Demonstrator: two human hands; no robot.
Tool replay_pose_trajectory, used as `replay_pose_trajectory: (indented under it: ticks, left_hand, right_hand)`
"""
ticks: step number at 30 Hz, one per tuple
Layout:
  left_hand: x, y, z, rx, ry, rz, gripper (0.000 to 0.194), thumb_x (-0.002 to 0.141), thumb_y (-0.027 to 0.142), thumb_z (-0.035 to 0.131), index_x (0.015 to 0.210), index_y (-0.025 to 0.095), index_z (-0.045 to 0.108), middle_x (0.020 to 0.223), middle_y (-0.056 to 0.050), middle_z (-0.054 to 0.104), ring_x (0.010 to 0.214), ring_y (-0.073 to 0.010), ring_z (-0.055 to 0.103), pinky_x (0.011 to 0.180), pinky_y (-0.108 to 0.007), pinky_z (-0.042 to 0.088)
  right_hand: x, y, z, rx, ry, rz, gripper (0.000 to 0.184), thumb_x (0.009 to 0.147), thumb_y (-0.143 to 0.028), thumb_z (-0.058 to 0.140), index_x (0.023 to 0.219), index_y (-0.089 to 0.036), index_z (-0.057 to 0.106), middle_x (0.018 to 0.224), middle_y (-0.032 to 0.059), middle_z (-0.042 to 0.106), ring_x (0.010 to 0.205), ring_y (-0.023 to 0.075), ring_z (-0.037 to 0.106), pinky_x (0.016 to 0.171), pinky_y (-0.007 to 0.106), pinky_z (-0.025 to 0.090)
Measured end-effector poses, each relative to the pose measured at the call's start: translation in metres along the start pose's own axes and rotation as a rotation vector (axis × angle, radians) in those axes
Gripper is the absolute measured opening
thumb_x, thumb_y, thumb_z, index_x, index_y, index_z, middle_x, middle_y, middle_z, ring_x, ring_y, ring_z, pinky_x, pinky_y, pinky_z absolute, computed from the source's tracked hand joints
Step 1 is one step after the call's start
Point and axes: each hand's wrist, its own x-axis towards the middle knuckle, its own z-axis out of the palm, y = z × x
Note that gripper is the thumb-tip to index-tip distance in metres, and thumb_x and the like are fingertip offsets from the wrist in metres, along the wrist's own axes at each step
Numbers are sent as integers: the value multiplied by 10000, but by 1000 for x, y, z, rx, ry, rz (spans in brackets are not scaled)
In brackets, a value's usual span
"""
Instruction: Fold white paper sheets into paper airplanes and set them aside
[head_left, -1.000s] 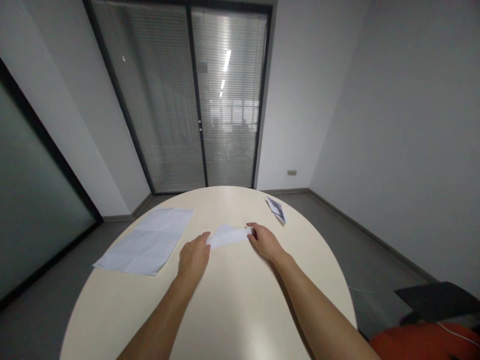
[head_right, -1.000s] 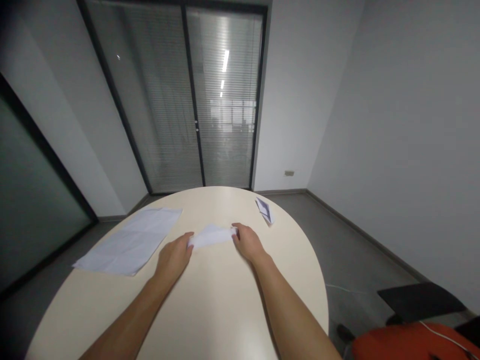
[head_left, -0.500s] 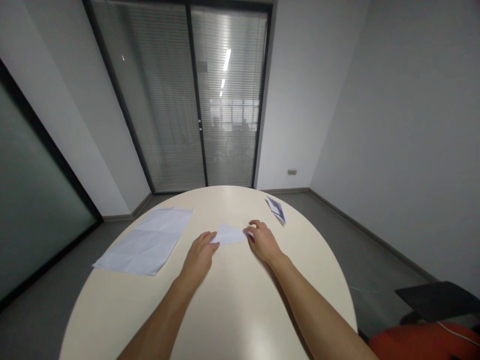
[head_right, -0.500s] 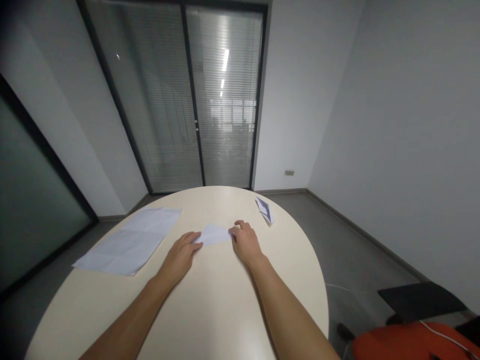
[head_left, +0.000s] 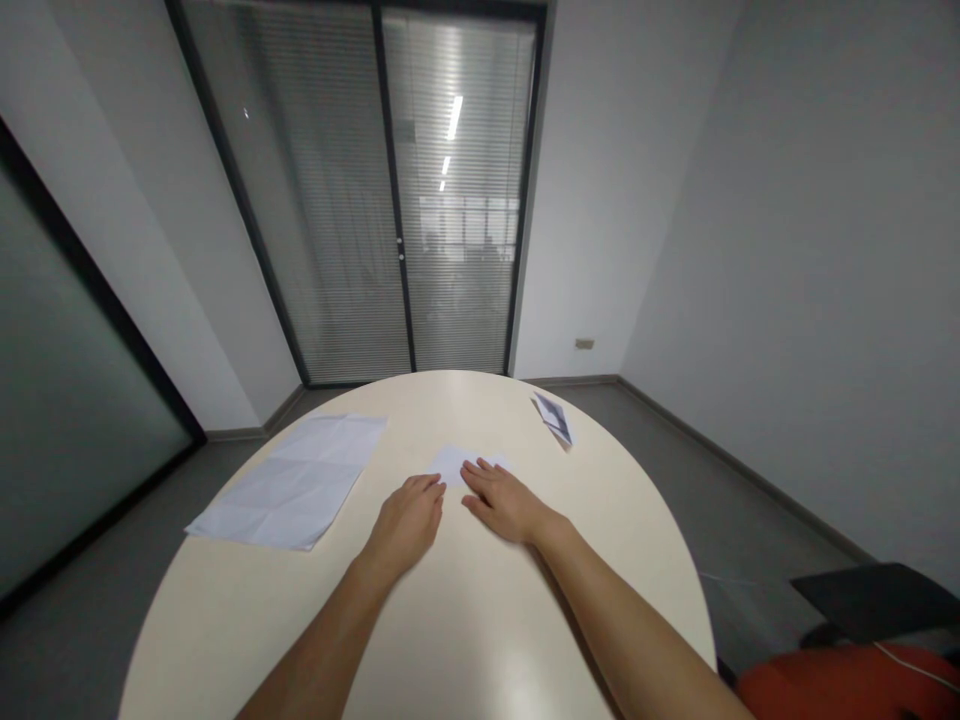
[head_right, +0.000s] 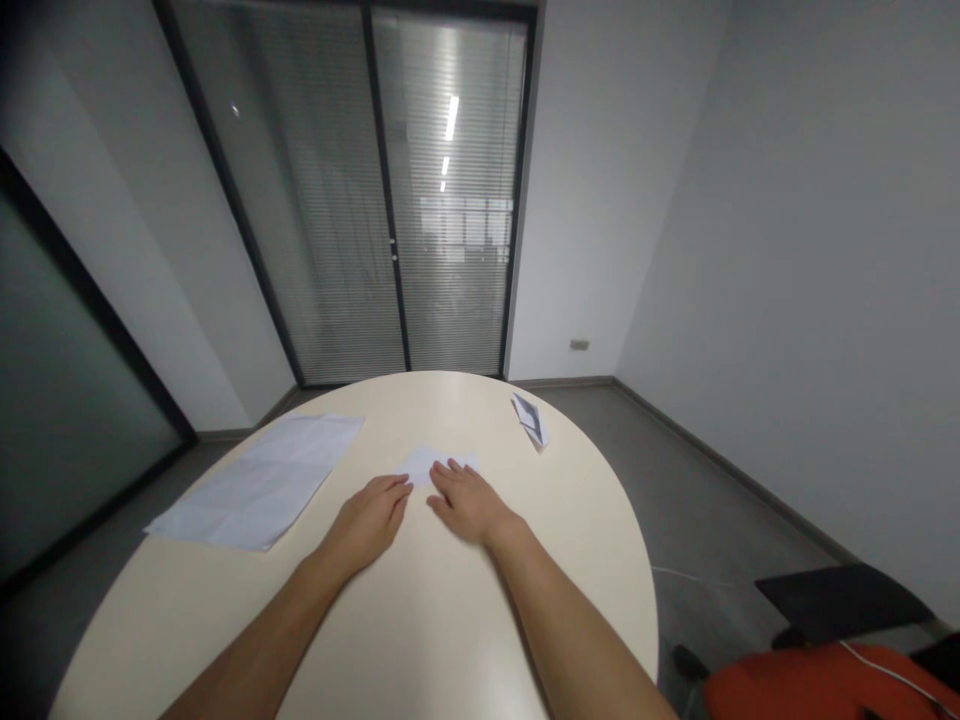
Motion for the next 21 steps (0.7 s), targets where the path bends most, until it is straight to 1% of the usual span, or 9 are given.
replay_pose_trajectory:
  ticks: [4,6,8,10,11,12,14,18,21]
  left_hand:
    - [-3,2,0,-1,12,-1,398,1019,274,408,1321,197,655,1406,-75,625,1306,-223,536,1137,-359,404]
    - [-4,3,-1,4,20,1,403,1023,300,408,1332,200,647,1411,-81,618,1308,-226,535,1137,-361,402]
    - [-5,4,-1,18,27,-1,409,1027,328,410,1338,197,641,1411,-95,614,1305,-231,539,1136,-372,398]
    - [-4,4,0,37,34,-16,412,1028,350,412,1339,201,639,1408,-109,614,1297,-238,547,1140,-391,389]
    - [-4,3,0,44,38,-27,412,1029,359,412,1337,206,639,1407,-113,614,1294,-242,551,1142,-402,384]
    - [-4,2,1,50,42,-41,413,1030,368,409,1333,209,641,1408,-117,614,1296,-248,551,1144,-413,379]
    - [-4,-1,2,56,46,-71,421,1032,378,398,1324,201,645,1416,-127,609,1314,-264,542,1147,-433,372]
    - [-4,-4,3,80,32,-90,455,1031,398,386,1336,162,628,1463,-138,573,1353,-291,504,1140,-444,383]
    - [-4,-4,3,106,17,-68,473,1022,395,406,1359,129,606,1491,-143,546,1357,-301,489,1136,-443,388]
  right_hand:
    - [-2,4,-7,-22,32,107,524,1012,-346,459,1480,-110,472,1587,196,385,1494,337,328,1202,527,287]
    - [-3,2,-12,-29,54,118,450,1002,-324,474,1393,-115,554,1548,196,453,1463,316,390,1189,486,315]
    - [-3,-1,-17,-29,78,103,334,986,-305,495,1236,-153,655,1429,161,593,1393,284,488,1165,432,350]
    - [-3,-4,-23,-25,99,84,249,969,-309,519,1068,-191,715,1214,112,722,1313,264,558,1121,389,390]
    - [-2,-6,-25,-22,105,75,238,963,-319,527,1001,-203,732,1107,94,753,1281,261,576,1093,373,408]
    - [-2,-7,-27,-18,113,67,246,960,-330,531,948,-210,746,1022,85,765,1250,261,591,1063,358,425]
    - [-1,-8,-30,-2,131,54,288,958,-350,531,864,-214,767,932,82,768,1159,254,627,991,329,453]
    - [0,-11,-30,62,128,-3,315,932,-350,559,751,-207,774,872,76,764,984,219,662,839,277,476]
    - [0,-13,-28,129,75,-57,265,903,-322,591,758,-200,777,862,58,764,908,194,667,764,251,468]
